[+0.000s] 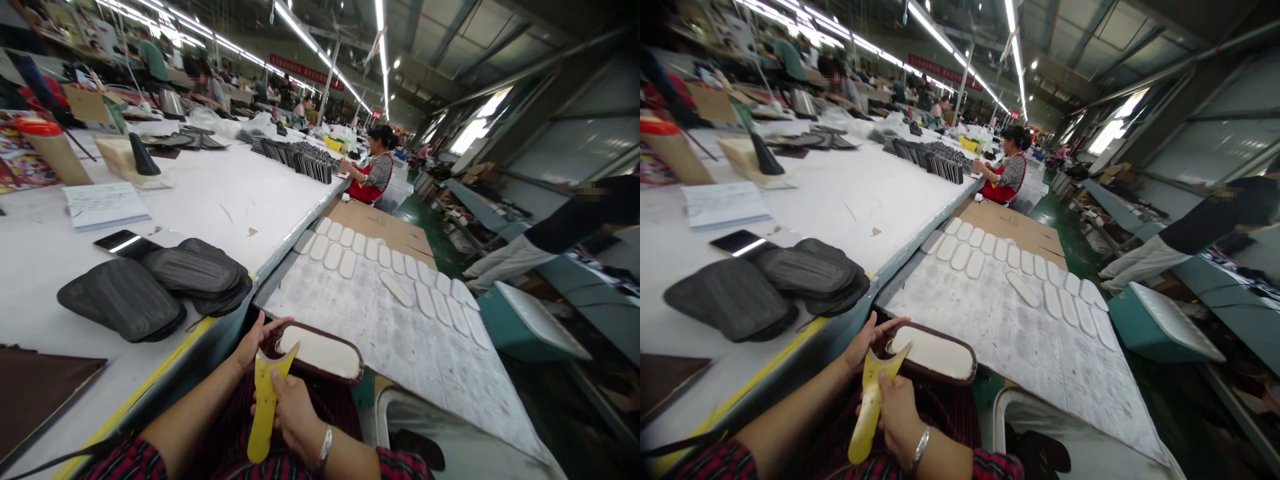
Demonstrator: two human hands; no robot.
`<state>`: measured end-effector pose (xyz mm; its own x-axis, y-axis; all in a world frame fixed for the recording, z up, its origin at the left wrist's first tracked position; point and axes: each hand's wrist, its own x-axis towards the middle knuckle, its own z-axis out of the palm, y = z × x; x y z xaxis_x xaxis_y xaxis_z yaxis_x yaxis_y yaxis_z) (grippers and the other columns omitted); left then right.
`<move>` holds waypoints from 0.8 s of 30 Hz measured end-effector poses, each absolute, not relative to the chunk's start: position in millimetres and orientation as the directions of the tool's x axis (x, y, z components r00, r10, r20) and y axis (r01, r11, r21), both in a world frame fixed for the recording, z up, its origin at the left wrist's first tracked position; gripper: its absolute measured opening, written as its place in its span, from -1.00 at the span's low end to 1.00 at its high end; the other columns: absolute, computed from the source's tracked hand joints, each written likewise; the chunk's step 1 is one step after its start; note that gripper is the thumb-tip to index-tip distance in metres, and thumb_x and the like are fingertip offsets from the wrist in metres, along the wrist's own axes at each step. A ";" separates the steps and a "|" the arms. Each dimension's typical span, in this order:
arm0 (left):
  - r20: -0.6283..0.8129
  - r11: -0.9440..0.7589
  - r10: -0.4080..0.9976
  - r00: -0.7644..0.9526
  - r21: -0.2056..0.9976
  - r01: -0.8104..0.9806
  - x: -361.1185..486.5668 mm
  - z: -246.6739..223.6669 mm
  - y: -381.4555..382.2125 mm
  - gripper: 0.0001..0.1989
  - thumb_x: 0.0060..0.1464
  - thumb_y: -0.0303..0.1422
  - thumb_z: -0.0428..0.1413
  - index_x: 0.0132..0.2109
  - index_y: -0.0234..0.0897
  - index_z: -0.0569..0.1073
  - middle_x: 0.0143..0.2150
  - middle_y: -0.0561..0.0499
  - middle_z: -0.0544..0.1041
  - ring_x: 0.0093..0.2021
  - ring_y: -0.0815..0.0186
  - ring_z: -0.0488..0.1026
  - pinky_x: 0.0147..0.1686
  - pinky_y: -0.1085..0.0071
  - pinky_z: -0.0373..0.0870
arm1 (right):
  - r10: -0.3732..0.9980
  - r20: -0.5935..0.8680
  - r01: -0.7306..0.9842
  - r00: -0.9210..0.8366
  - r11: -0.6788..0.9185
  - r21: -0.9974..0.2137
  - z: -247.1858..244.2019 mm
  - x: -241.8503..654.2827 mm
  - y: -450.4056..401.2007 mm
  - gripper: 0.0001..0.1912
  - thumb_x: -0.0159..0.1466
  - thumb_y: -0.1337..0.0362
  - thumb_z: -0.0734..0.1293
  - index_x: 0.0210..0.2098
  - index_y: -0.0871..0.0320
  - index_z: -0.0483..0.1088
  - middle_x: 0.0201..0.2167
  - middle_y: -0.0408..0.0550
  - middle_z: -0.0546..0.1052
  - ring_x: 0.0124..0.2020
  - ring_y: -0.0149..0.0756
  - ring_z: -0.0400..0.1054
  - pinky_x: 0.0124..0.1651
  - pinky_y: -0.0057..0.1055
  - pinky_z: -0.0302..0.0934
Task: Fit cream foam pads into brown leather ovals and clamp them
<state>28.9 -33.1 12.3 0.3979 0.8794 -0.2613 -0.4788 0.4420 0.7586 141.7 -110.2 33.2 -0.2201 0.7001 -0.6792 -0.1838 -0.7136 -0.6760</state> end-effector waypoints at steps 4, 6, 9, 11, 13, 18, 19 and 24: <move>-0.307 0.450 0.855 0.418 0.840 -0.303 34.0 14.0 -11.8 -0.22 0.03 0.17 -0.32 0.07 -0.31 0.37 -0.15 -0.12 0.54 -0.13 0.15 0.47 -0.08 0.24 0.34 | 0.673 -0.705 -0.288 -0.224 -0.737 -0.612 36.9 135.0 -107.4 -0.48 0.02 -0.15 0.33 -0.36 0.20 0.23 -0.51 -0.04 0.47 -0.57 -0.30 0.40 -0.64 -0.50 0.18; -0.336 0.453 0.845 0.416 0.863 -0.223 38.8 13.8 -1.2 -0.25 0.03 0.16 -0.29 -0.03 -0.33 0.46 -0.25 -0.09 0.57 -0.23 0.19 0.49 -0.15 0.29 0.37 | 0.668 -0.710 -0.365 -0.225 -0.733 -0.574 37.5 134.2 -106.3 -0.46 0.00 -0.16 0.34 -0.34 0.19 0.22 -0.47 -0.04 0.48 -0.52 -0.28 0.42 -0.61 -0.48 0.22; -0.357 0.430 0.854 0.378 0.894 -0.125 44.1 12.3 7.2 -0.29 0.06 0.13 -0.28 -0.15 -0.32 0.52 -0.35 -0.04 0.58 -0.33 0.24 0.47 -0.25 0.35 0.36 | 0.648 -0.728 -0.433 -0.226 -0.736 -0.521 36.3 133.0 -105.9 -0.42 -0.06 -0.17 0.37 -0.33 0.19 0.21 -0.43 -0.01 0.50 -0.47 -0.25 0.44 -0.57 -0.45 0.26; -0.350 0.388 0.873 0.341 0.920 -0.051 46.2 12.0 7.8 -0.32 0.09 0.10 -0.29 -0.19 -0.31 0.53 -0.38 0.00 0.57 -0.35 0.25 0.45 -0.26 0.35 0.34 | 0.626 -0.744 -0.455 -0.234 -0.746 -0.485 34.4 132.1 -106.7 -0.39 -0.10 -0.17 0.39 -0.33 0.19 0.21 -0.42 0.00 0.50 -0.44 -0.23 0.45 -0.54 -0.42 0.29; -0.319 0.329 0.896 0.310 0.944 0.020 48.1 13.0 6.6 -0.35 0.11 0.06 -0.28 -0.25 -0.31 0.54 -0.37 0.01 0.57 -0.32 0.26 0.43 -0.21 0.35 0.31 | 0.606 -0.754 -0.475 -0.252 -0.757 -0.450 32.2 132.1 -108.3 -0.39 -0.11 -0.15 0.41 -0.32 0.19 0.22 -0.41 0.00 0.51 -0.42 -0.22 0.46 -0.49 -0.40 0.32; -0.224 0.181 0.938 0.265 0.967 0.177 54.2 15.7 3.9 -0.42 0.15 -0.02 -0.26 -0.30 -0.31 0.53 -0.35 0.02 0.55 -0.26 0.26 0.41 -0.14 0.37 0.27 | 0.600 -0.710 -0.511 -0.370 -0.769 -0.384 26.8 136.2 -114.0 -0.44 -0.08 -0.08 0.44 -0.31 0.22 0.27 -0.34 0.03 0.53 -0.34 -0.19 0.47 -0.37 -0.33 0.36; -0.207 0.154 0.944 0.256 0.965 0.212 55.3 15.8 3.6 -0.44 0.15 -0.03 -0.24 -0.31 -0.30 0.52 -0.35 0.01 0.54 -0.25 0.26 0.41 -0.14 0.37 0.26 | 0.603 -0.694 -0.518 -0.393 -0.769 -0.374 26.0 137.2 -114.8 -0.44 -0.07 -0.07 0.43 -0.30 0.22 0.28 -0.31 0.05 0.53 -0.32 -0.18 0.47 -0.35 -0.31 0.37; -0.145 0.047 0.962 0.230 0.922 0.385 59.3 16.0 1.5 -0.49 0.17 -0.08 -0.25 -0.36 -0.29 0.46 -0.36 0.01 0.52 -0.26 0.27 0.41 -0.14 0.39 0.26 | 0.596 -0.671 -0.542 -0.441 -0.773 -0.331 23.2 140.2 -118.1 -0.41 -0.06 -0.07 0.43 -0.24 0.26 0.29 -0.24 0.14 0.52 -0.25 -0.13 0.46 -0.28 -0.24 0.37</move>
<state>59.3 1.5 16.0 0.2304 0.9622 -0.1453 0.3848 0.0471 0.9218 140.2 -118.1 23.2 -0.4409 0.5963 -0.6708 -0.5419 -0.7726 -0.3307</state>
